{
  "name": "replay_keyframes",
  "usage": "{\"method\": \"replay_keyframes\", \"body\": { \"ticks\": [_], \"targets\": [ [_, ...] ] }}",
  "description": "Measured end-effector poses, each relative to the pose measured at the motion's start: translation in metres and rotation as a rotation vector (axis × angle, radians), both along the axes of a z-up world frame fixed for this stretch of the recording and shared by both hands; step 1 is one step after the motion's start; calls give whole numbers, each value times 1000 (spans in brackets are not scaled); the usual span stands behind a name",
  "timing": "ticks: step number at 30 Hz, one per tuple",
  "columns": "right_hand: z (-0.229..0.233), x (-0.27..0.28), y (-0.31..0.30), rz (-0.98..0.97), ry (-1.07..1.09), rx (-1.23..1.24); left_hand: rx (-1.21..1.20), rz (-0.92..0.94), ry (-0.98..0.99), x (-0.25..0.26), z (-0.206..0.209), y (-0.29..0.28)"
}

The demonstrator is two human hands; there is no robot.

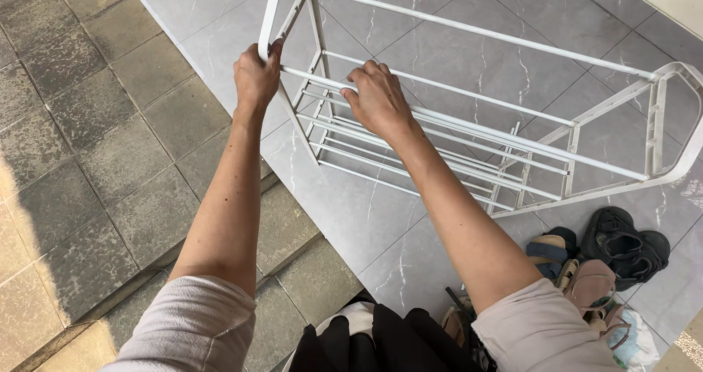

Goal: The person removes multiple pairs of shoes from a white metal shoe rack and places them on the floor. They then proceed to disassemble the rack by removing the horizontal bars one by one, leaving the side frames on the floor.

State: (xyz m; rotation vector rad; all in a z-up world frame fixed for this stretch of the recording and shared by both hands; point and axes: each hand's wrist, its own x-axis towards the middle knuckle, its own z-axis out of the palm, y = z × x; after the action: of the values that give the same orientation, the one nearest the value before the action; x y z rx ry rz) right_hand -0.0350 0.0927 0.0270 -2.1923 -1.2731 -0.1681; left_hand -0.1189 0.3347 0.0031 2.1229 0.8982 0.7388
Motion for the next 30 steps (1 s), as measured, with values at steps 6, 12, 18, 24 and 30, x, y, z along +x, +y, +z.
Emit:
{"method": "replay_keyframes", "body": {
  "ticks": [6, 12, 18, 24, 30],
  "targets": [
    [-19, -15, 68, -12, 50, -136, -153, -93, -96, 9, -21, 14],
    [-17, -30, 114, -24, -114, -72, -294, -183, -171, 13, -29, 20],
    [-13, -13, 125, 10, -48, -174, -338, -190, -70, 6, -9, 19],
    [-7, -2, 130, 61, 153, -310, -255, -238, 7, 1, -9, 25],
    [-10, 21, 144, 114, 426, -425, -260, -285, 43, 2, -21, 35]
  ]
}}
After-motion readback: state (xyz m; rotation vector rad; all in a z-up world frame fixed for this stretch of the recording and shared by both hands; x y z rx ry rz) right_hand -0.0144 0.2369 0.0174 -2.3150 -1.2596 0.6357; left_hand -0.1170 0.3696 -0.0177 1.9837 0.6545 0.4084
